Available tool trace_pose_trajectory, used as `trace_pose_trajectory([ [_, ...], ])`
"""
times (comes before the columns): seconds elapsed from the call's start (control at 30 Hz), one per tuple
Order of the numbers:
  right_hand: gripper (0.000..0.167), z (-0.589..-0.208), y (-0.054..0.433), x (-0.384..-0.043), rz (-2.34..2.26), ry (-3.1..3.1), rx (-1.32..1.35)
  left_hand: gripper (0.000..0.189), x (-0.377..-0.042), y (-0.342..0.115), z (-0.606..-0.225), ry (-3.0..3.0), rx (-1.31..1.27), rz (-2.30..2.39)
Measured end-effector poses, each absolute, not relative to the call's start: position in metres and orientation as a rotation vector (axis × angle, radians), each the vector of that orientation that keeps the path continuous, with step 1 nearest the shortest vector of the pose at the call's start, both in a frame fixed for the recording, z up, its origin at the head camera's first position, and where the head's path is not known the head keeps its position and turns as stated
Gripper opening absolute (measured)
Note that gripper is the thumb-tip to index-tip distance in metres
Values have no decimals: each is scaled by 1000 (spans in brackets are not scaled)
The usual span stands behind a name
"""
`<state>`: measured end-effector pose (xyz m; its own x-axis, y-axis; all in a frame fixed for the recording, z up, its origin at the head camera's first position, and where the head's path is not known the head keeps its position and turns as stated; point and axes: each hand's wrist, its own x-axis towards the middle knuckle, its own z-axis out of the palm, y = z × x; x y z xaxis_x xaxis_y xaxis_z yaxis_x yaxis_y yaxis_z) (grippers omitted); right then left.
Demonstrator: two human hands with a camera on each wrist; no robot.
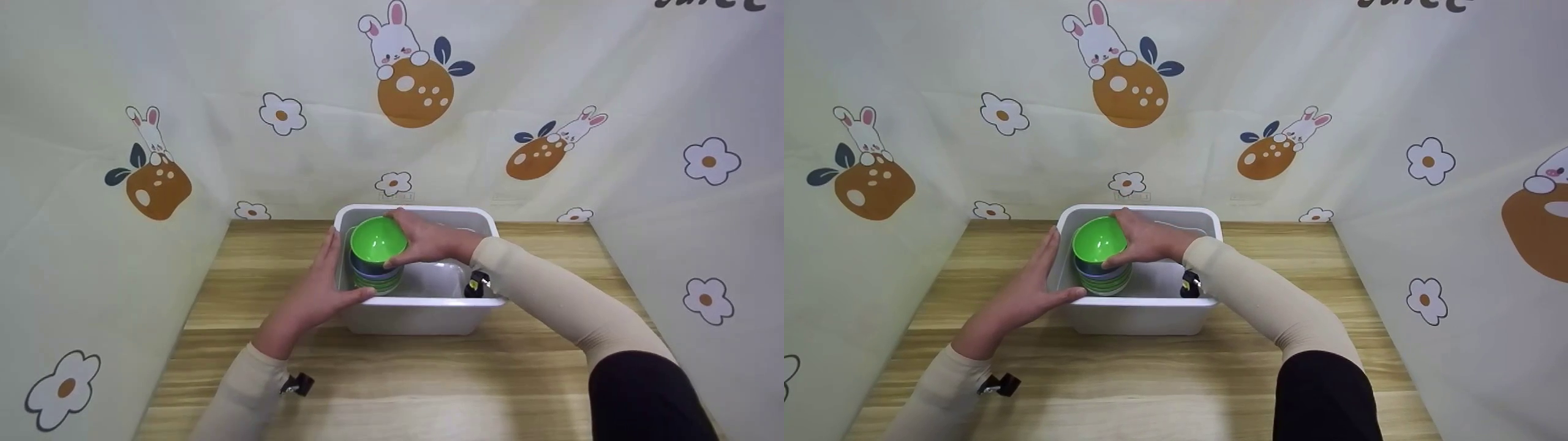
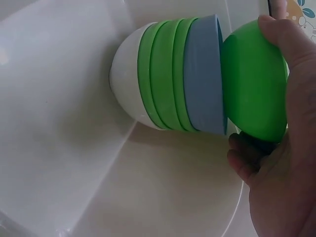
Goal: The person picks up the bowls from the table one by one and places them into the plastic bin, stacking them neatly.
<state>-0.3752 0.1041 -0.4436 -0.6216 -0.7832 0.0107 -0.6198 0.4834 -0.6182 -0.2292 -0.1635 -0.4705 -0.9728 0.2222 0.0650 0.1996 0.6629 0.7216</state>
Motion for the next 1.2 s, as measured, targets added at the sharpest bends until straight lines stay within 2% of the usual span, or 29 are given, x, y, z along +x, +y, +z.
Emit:
trace_pose_trajectory([
  [0.63, 104, -451, 97, -372, -752, 2457, -1228, 143, -228, -163, -470, 2828, 403, 1299],
  [1.2, 108, -457, 95, -369, -638, 2494, -1266, 142, -227, -164, -471, 2854, 385, 1238],
])
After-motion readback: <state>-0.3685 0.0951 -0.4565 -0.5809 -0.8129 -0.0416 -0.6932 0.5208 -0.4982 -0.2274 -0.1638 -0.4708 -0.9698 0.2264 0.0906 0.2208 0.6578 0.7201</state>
